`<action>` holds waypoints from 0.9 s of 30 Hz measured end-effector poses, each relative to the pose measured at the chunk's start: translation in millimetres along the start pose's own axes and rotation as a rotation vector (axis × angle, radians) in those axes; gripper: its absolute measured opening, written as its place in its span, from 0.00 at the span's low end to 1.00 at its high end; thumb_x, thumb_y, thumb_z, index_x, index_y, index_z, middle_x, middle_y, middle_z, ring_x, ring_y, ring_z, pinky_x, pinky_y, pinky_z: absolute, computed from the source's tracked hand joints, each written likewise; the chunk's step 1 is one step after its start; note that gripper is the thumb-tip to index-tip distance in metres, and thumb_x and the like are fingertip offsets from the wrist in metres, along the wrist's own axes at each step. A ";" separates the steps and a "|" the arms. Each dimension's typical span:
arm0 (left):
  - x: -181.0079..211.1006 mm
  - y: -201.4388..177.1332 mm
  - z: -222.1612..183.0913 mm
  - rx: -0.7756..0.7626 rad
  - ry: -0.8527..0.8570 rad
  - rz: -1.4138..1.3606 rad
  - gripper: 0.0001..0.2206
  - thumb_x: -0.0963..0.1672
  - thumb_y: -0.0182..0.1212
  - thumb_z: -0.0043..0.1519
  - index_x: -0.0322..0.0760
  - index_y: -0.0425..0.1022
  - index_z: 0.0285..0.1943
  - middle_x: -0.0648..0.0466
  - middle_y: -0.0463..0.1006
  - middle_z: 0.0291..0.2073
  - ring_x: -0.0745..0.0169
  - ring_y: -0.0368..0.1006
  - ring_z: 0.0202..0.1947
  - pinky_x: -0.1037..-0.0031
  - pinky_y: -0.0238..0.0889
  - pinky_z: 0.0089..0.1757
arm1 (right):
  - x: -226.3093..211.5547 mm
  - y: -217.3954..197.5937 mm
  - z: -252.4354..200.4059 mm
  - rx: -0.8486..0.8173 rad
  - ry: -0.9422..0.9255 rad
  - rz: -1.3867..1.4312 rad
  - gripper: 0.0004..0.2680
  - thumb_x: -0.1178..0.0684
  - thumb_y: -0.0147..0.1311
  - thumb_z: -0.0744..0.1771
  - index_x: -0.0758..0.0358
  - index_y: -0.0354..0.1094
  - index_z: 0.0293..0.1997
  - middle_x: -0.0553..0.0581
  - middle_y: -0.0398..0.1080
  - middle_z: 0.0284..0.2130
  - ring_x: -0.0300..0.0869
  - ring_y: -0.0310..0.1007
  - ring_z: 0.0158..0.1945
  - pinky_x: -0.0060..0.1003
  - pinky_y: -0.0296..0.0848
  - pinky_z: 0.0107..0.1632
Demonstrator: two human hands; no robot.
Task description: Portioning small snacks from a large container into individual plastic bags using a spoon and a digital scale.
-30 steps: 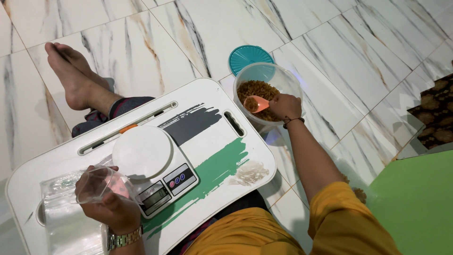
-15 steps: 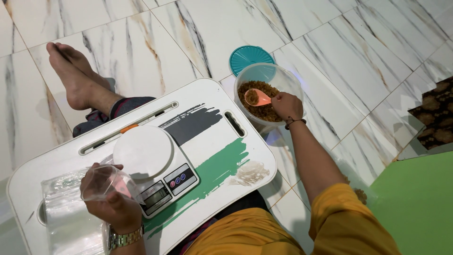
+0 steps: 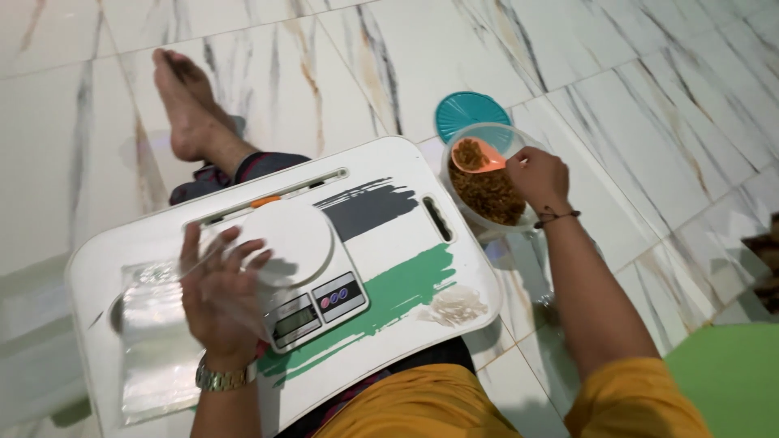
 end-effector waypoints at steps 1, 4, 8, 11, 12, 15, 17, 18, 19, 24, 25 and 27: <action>-2.7 5.4 1.5 -0.005 -0.029 -0.057 0.31 0.54 0.48 0.68 0.48 0.51 0.81 0.41 0.70 0.62 0.39 0.71 0.58 0.51 0.68 0.58 | -12.4 -7.3 -3.9 -0.007 -0.019 0.019 0.11 0.44 0.49 0.65 0.53 0.78 0.41 0.58 0.78 0.33 0.59 0.76 0.42 0.50 0.73 0.47; -8.4 17.2 5.9 -0.080 -0.096 -0.214 0.30 0.55 0.51 0.67 0.54 0.52 0.79 0.36 0.71 0.61 0.33 0.74 0.57 0.48 0.69 0.56 | -56.4 -29.1 -20.2 -0.044 -0.086 0.036 0.12 0.41 0.49 0.66 0.51 0.77 0.44 0.61 0.78 0.35 0.65 0.75 0.48 0.56 0.73 0.53; -18.4 19.2 6.1 -0.228 -0.264 -0.321 0.34 0.57 0.57 0.64 0.49 0.53 0.78 0.33 0.73 0.57 0.33 0.75 0.55 0.53 0.70 0.54 | -133.6 -58.2 -63.5 -0.149 -0.214 0.082 0.13 0.41 0.50 0.68 0.54 0.77 0.48 0.64 0.78 0.38 0.65 0.74 0.51 0.57 0.71 0.55; -42.4 -1.4 4.5 -0.311 -0.346 -0.291 0.36 0.57 0.51 0.65 0.46 0.46 0.80 0.30 0.72 0.56 0.30 0.75 0.53 0.47 0.69 0.52 | -177.3 -61.0 -87.0 -0.240 -0.301 0.086 0.12 0.40 0.51 0.67 0.48 0.76 0.49 0.63 0.78 0.38 0.65 0.73 0.51 0.60 0.71 0.55; -41.6 -2.0 3.2 -0.301 -0.334 -0.280 0.36 0.57 0.51 0.65 0.46 0.46 0.80 0.30 0.72 0.56 0.30 0.75 0.53 0.47 0.69 0.52 | -192.6 -62.5 -93.8 -0.247 -0.317 0.091 0.12 0.40 0.51 0.67 0.48 0.76 0.49 0.63 0.78 0.38 0.65 0.73 0.51 0.60 0.71 0.55; -45.9 3.2 -2.2 -0.329 -0.406 -0.259 0.38 0.58 0.50 0.64 0.43 0.44 0.80 0.30 0.72 0.55 0.31 0.75 0.51 0.46 0.68 0.51 | -230.5 -64.4 -115.0 -0.300 -0.390 0.074 0.11 0.41 0.51 0.66 0.46 0.77 0.47 0.61 0.79 0.37 0.61 0.74 0.52 0.58 0.70 0.55; -47.1 11.3 -5.3 -0.376 -0.460 -0.251 0.37 0.58 0.47 0.65 0.43 0.44 0.81 0.31 0.73 0.56 0.32 0.76 0.51 0.46 0.68 0.51 | -251.2 -61.7 -125.9 -0.325 -0.438 0.038 0.10 0.39 0.50 0.66 0.40 0.76 0.46 0.51 0.79 0.35 0.50 0.76 0.51 0.49 0.72 0.55; -43.8 13.5 -6.4 -0.374 -0.456 -0.248 0.37 0.58 0.47 0.65 0.43 0.44 0.81 0.31 0.73 0.56 0.32 0.76 0.51 0.46 0.68 0.51 | -258.7 -63.3 -130.9 -0.326 -0.443 0.040 0.10 0.39 0.50 0.66 0.40 0.76 0.46 0.51 0.79 0.35 0.50 0.76 0.51 0.49 0.72 0.55; -43.3 15.3 -8.3 -0.372 -0.498 -0.208 0.36 0.59 0.46 0.64 0.45 0.47 0.79 0.32 0.73 0.56 0.33 0.76 0.51 0.46 0.68 0.51 | -269.6 -65.9 -137.2 -0.317 -0.517 0.065 0.10 0.41 0.51 0.67 0.45 0.77 0.46 0.54 0.78 0.32 0.53 0.77 0.48 0.51 0.71 0.55; -44.9 19.1 -9.6 -0.377 -0.554 -0.121 0.36 0.61 0.42 0.64 0.44 0.51 0.78 0.34 0.73 0.57 0.37 0.76 0.51 0.48 0.67 0.52 | -300.3 -74.9 -156.0 -0.232 -0.825 0.111 0.08 0.49 0.53 0.67 0.56 0.79 0.40 0.57 0.72 0.20 0.54 0.76 0.34 0.51 0.69 0.51; -44.7 19.0 -10.0 -0.366 -0.557 -0.141 0.35 0.61 0.42 0.64 0.42 0.55 0.76 0.34 0.73 0.58 0.38 0.77 0.50 0.50 0.68 0.52 | -304.5 -78.1 -161.3 -0.197 -0.897 0.109 0.07 0.51 0.54 0.67 0.58 0.79 0.40 0.57 0.71 0.20 0.54 0.75 0.34 0.51 0.68 0.52; -42.8 19.8 -9.3 -0.354 -0.553 -0.159 0.35 0.61 0.41 0.64 0.40 0.58 0.75 0.35 0.74 0.58 0.40 0.78 0.50 0.51 0.69 0.52 | -309.2 -83.0 -169.7 -0.160 -0.976 0.107 0.06 0.53 0.55 0.67 0.60 0.79 0.40 0.57 0.71 0.20 0.54 0.75 0.33 0.52 0.68 0.52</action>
Point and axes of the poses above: each hand's wrist, its own z-axis towards the middle knuckle, its own y-axis out of the palm, x = y × z, the point moved 5 cm from there along z, towards the middle knuckle
